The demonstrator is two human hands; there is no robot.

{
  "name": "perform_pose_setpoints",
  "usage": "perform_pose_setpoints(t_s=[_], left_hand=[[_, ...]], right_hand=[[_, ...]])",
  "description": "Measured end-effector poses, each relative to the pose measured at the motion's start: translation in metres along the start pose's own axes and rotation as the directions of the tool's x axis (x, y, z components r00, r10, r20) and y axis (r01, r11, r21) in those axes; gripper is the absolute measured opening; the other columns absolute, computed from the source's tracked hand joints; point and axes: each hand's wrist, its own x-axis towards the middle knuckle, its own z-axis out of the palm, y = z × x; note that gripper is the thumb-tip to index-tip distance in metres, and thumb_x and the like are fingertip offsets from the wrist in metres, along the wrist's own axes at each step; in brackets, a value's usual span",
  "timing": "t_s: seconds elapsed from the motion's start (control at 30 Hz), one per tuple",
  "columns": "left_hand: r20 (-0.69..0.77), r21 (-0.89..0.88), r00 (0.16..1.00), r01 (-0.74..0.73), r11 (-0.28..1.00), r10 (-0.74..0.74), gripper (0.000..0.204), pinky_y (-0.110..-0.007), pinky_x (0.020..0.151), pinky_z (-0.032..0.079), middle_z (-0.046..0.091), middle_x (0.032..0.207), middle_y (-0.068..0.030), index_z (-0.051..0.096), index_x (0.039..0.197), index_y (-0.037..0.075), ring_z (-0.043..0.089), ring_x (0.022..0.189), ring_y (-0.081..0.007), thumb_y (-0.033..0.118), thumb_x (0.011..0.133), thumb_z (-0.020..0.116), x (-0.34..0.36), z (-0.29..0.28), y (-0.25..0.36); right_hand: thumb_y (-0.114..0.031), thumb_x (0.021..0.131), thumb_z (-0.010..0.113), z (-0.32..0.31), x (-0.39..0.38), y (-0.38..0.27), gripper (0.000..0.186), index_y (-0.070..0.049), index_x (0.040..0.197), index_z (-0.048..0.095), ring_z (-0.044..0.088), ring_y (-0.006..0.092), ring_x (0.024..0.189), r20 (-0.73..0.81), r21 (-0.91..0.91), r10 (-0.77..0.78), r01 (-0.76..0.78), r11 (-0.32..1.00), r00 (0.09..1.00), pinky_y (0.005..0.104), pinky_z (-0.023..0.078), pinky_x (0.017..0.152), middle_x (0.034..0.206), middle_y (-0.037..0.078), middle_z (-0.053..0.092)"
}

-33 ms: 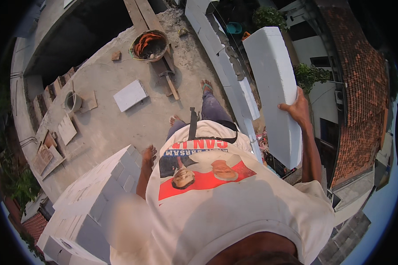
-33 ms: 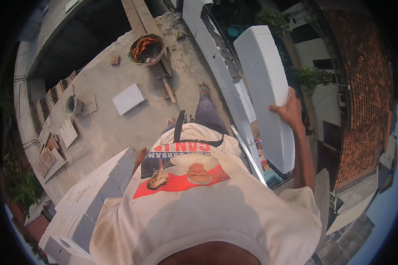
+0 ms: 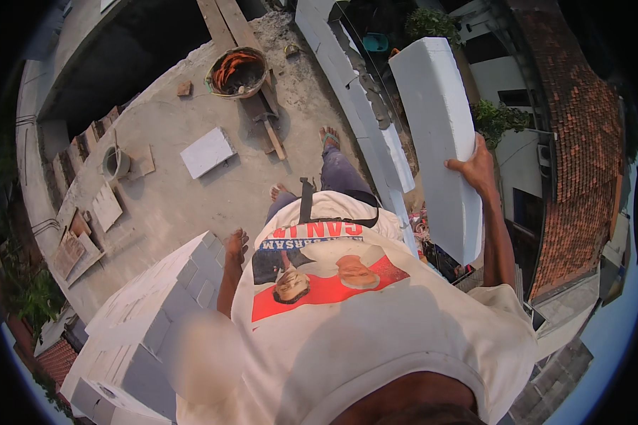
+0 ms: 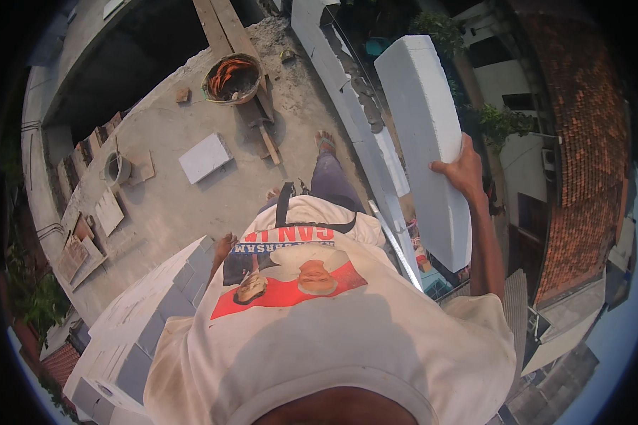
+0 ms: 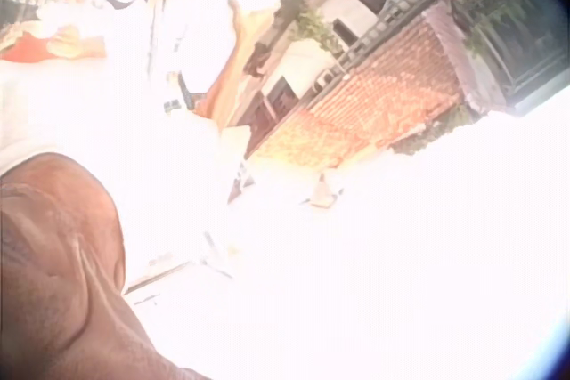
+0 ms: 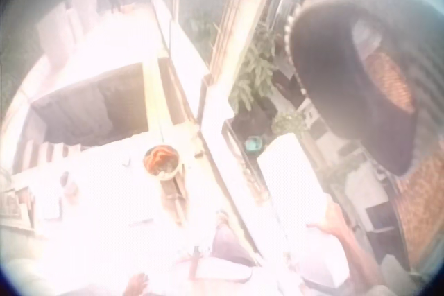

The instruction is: The person constructs a wall on a rooftop using white blocks. They scoop mortar from a bucket with a trowel, apply it to the wall, and place blocks one by one, tapping them into position. The person also mixes mortar in the bucket and pours water into it during the process.

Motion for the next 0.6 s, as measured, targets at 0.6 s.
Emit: perform_pose_setpoints(t_s=[0.6], left_hand=[[-0.151, -0.187, 0.982, 0.084, 0.979, -0.113, 0.028, -0.038, 0.078, 0.047, 0.071, 0.109, 0.0004, 0.066, 0.113, 0.014, 0.067, 0.102, -0.0176, 0.039, 0.1, 0.066, -0.169, 0.102, -0.03]], right_hand=[[-0.033, 0.064, 0.096, 0.165, 0.356, 0.0, 0.107, 0.003, 0.149, 0.042, 0.072, 0.0414, 0.112, 0.214, -0.037, -0.078, 0.088, 0.995, 0.974, 0.0474, 0.055, 0.102, 0.125, 0.028, 0.07]])
